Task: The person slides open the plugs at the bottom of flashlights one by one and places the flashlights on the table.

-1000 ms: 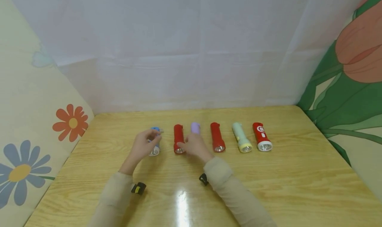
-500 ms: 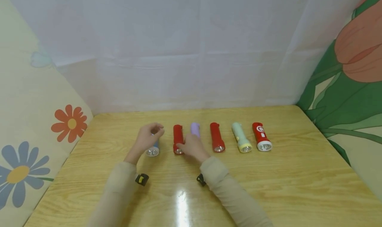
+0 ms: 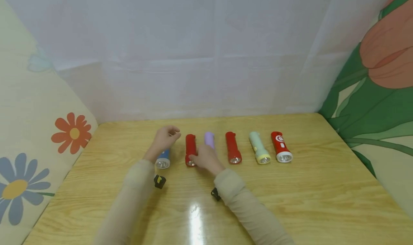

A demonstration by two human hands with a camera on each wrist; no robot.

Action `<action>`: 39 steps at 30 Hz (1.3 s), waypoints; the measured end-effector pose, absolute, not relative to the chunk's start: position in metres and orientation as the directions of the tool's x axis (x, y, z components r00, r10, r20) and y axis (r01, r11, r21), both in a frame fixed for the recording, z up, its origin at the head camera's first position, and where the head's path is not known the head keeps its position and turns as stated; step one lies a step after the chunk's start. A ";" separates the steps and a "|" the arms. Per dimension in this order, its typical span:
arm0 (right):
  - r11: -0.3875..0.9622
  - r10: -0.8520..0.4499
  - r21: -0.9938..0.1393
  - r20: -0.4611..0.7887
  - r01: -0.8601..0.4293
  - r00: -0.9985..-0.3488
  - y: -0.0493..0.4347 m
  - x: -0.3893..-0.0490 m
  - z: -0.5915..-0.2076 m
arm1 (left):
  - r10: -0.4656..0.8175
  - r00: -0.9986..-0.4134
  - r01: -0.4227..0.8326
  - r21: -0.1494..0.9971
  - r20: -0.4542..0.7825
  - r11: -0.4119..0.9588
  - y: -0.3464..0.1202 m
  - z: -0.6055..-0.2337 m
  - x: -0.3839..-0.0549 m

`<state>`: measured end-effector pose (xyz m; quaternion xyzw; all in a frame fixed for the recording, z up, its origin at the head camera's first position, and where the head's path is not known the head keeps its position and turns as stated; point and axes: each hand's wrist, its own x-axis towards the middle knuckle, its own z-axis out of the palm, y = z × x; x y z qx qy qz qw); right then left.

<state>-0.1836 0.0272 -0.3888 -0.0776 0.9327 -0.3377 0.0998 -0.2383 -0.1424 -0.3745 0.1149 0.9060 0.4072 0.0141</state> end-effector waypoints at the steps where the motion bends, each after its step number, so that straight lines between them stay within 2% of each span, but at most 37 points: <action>1: 0.757 -0.214 -0.648 -0.134 -0.078 -0.968 0.027 -0.184 -0.389 | 0.215 -0.974 0.193 0.740 0.068 0.644 -0.142 -0.376 -0.240; 10: 0.743 -0.235 -0.659 -0.088 -0.121 -0.968 0.026 -0.183 -0.390 | 0.225 -0.974 0.123 0.790 -0.020 0.601 -0.134 -0.387 -0.256; 17: 0.749 -0.257 -0.640 -0.043 -0.171 -0.965 0.027 -0.183 -0.391 | 0.215 -0.972 0.073 0.751 -0.094 0.657 -0.124 -0.390 -0.267; 25: 0.742 -0.257 -0.650 -0.050 -0.164 -0.965 0.025 -0.181 -0.391 | 0.252 -0.962 0.099 0.727 -0.104 0.679 -0.120 -0.390 -0.269; 32: 0.742 -0.276 -0.642 -0.029 -0.194 -0.961 0.026 -0.181 -0.391 | 0.262 -0.952 0.058 0.750 -0.157 0.659 -0.116 -0.392 -0.269; 39: 0.750 -0.294 -0.618 0.012 -0.238 -0.956 0.026 -0.180 -0.389 | 0.241 -0.963 0.079 0.726 -0.122 0.683 -0.110 -0.393 -0.268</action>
